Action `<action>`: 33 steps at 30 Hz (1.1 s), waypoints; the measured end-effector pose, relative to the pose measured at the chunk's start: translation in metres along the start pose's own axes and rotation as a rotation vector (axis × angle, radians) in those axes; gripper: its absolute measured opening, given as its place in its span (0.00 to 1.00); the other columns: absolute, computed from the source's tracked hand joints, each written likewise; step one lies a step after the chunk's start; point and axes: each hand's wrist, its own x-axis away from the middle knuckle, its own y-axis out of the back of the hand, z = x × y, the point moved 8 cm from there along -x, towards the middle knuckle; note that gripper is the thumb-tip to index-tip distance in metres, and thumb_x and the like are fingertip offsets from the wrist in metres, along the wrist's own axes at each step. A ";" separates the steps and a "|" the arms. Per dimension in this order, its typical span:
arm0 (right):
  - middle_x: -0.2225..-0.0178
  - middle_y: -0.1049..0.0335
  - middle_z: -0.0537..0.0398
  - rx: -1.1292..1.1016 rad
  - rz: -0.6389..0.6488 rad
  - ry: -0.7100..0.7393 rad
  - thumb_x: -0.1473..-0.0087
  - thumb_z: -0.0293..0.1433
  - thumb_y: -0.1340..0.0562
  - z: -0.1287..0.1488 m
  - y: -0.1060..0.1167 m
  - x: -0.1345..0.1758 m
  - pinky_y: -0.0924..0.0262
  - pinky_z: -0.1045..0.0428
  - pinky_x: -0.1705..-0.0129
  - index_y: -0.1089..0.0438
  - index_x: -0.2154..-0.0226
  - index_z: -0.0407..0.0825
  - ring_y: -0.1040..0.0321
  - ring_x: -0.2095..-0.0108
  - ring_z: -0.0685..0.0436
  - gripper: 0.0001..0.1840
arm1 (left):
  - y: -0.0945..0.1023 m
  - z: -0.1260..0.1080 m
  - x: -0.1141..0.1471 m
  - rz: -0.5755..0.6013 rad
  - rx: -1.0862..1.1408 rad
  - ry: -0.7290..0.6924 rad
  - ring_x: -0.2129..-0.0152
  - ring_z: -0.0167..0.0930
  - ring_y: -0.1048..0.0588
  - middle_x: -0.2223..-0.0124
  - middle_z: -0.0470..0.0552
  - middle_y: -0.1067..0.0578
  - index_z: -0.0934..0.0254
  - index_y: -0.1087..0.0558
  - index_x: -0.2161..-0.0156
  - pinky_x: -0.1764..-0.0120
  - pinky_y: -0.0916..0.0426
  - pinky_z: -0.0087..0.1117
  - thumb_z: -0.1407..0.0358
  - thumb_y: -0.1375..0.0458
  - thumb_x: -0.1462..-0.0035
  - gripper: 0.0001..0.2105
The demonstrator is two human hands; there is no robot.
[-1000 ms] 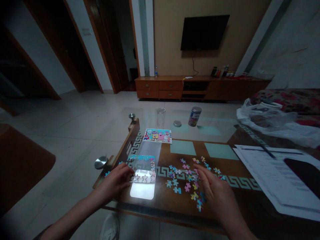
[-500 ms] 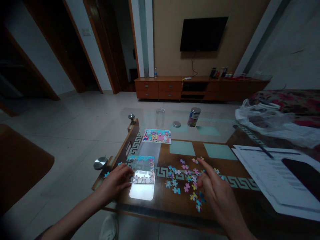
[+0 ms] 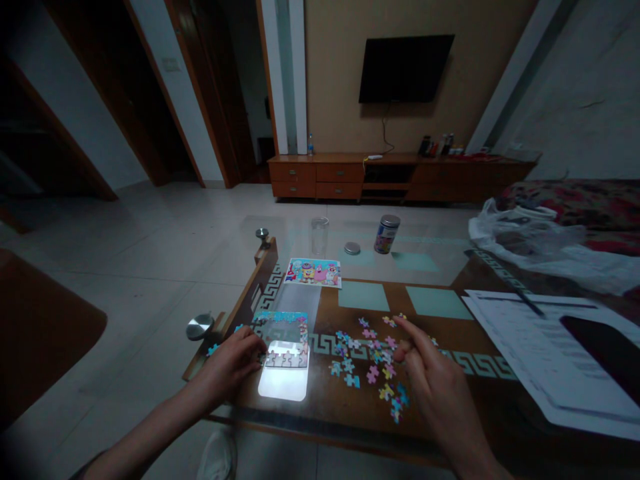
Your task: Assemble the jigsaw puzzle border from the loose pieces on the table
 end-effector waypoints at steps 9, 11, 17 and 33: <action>0.73 0.28 0.54 0.004 0.024 0.015 0.45 0.37 0.52 0.005 -0.002 0.000 0.41 0.52 0.76 0.30 0.51 0.47 0.38 0.82 0.48 0.25 | 0.007 0.005 0.002 0.012 -0.038 0.056 0.60 0.33 0.31 0.59 0.48 0.33 0.61 0.32 0.65 0.58 0.37 0.33 0.77 0.44 0.52 0.10; 0.74 0.27 0.54 0.006 0.024 0.018 0.45 0.37 0.52 0.007 -0.002 -0.001 0.41 0.52 0.77 0.29 0.52 0.47 0.39 0.83 0.48 0.25 | 0.009 0.006 0.003 0.020 -0.043 0.073 0.60 0.34 0.31 0.59 0.48 0.33 0.61 0.31 0.65 0.59 0.37 0.33 0.76 0.43 0.52 0.10; 0.73 0.26 0.52 0.013 0.032 0.028 0.46 0.38 0.51 0.007 -0.003 -0.002 0.43 0.52 0.78 0.27 0.53 0.47 0.39 0.84 0.48 0.25 | 0.013 0.010 0.005 0.034 -0.044 0.088 0.60 0.34 0.31 0.60 0.48 0.33 0.61 0.30 0.64 0.59 0.37 0.33 0.76 0.44 0.53 0.11; 0.74 0.26 0.54 -0.012 0.036 0.024 0.48 0.35 0.51 0.014 0.000 -0.008 0.38 0.52 0.74 0.28 0.55 0.48 0.31 0.78 0.45 0.24 | 0.018 0.024 0.010 0.032 -0.055 0.050 0.66 0.31 0.31 0.62 0.48 0.32 0.61 0.31 0.67 0.64 0.37 0.30 0.74 0.47 0.54 0.08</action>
